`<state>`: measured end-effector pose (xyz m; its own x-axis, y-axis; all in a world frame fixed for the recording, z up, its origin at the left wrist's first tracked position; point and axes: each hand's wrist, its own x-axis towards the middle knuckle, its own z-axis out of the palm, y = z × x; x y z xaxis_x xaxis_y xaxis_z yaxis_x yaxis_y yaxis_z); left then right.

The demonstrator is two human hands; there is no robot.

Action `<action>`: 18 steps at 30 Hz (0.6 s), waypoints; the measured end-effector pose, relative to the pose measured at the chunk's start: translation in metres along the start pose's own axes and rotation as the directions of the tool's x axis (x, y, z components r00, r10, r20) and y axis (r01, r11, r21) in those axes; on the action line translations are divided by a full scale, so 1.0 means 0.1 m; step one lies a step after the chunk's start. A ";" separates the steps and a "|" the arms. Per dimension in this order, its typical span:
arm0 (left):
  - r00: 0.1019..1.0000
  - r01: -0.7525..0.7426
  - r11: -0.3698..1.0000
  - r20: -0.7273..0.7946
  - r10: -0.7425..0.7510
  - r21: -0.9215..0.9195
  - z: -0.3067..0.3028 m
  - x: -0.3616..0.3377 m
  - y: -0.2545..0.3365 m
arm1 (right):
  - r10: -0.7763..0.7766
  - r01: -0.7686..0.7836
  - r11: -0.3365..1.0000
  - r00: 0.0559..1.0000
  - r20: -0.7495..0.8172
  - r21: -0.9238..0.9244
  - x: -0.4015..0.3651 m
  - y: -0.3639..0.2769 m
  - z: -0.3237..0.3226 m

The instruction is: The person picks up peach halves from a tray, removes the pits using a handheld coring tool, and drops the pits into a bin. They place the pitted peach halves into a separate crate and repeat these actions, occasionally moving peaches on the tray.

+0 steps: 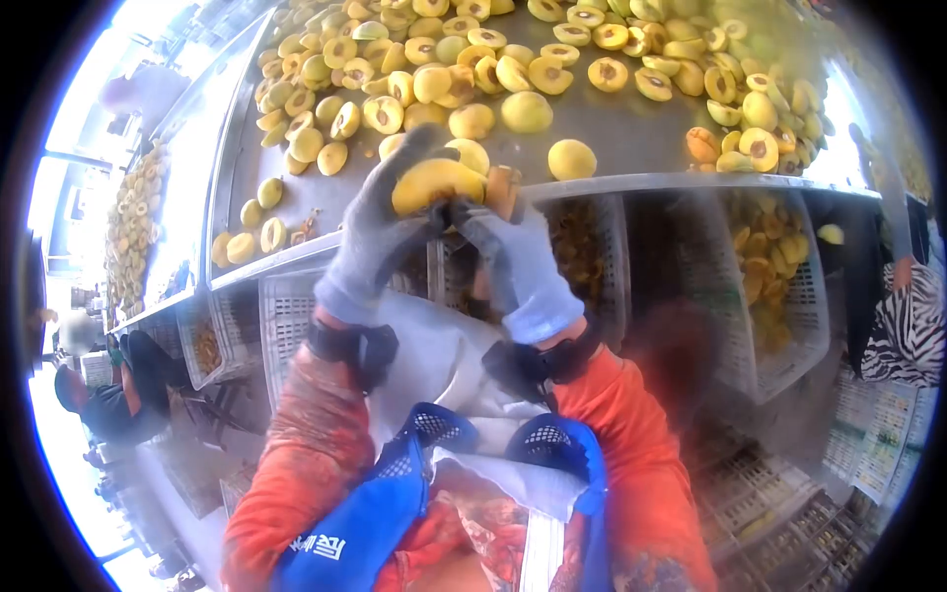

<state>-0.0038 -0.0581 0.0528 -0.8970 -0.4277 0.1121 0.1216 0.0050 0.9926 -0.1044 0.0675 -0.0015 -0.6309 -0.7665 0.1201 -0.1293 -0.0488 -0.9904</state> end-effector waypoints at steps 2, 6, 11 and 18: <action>0.983 -0.088 0.993 -0.170 0.074 -0.075 0.15 -0.16 -0.27 | 0.399 -0.444 0.789 0.896 0.196 0.425 -0.25 -0.30 0.04; 0.922 -0.125 0.736 -0.353 -0.162 -0.666 0.09 -0.31 -0.56 | 0.375 -0.410 0.856 0.912 0.166 0.315 -0.47 -0.04 0.32; 0.944 0.013 0.712 -0.227 -0.241 -0.702 -0.05 -0.51 -0.54 | 0.102 0.000 0.787 0.986 0.130 -0.617 -0.56 -0.06 0.25; 0.946 -0.006 0.992 -0.321 0.047 0.126 0.06 -0.59 -0.39 | 0.198 -0.050 0.701 0.972 0.127 -0.711 -0.65 -0.01 0.31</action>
<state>0.0415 -0.0276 0.0079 -0.7064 -0.6944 0.1374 0.0727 0.1219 0.9899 -0.0393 0.0971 -0.0103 -0.5418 -0.8359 -0.0878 -0.6031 0.4595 -0.6520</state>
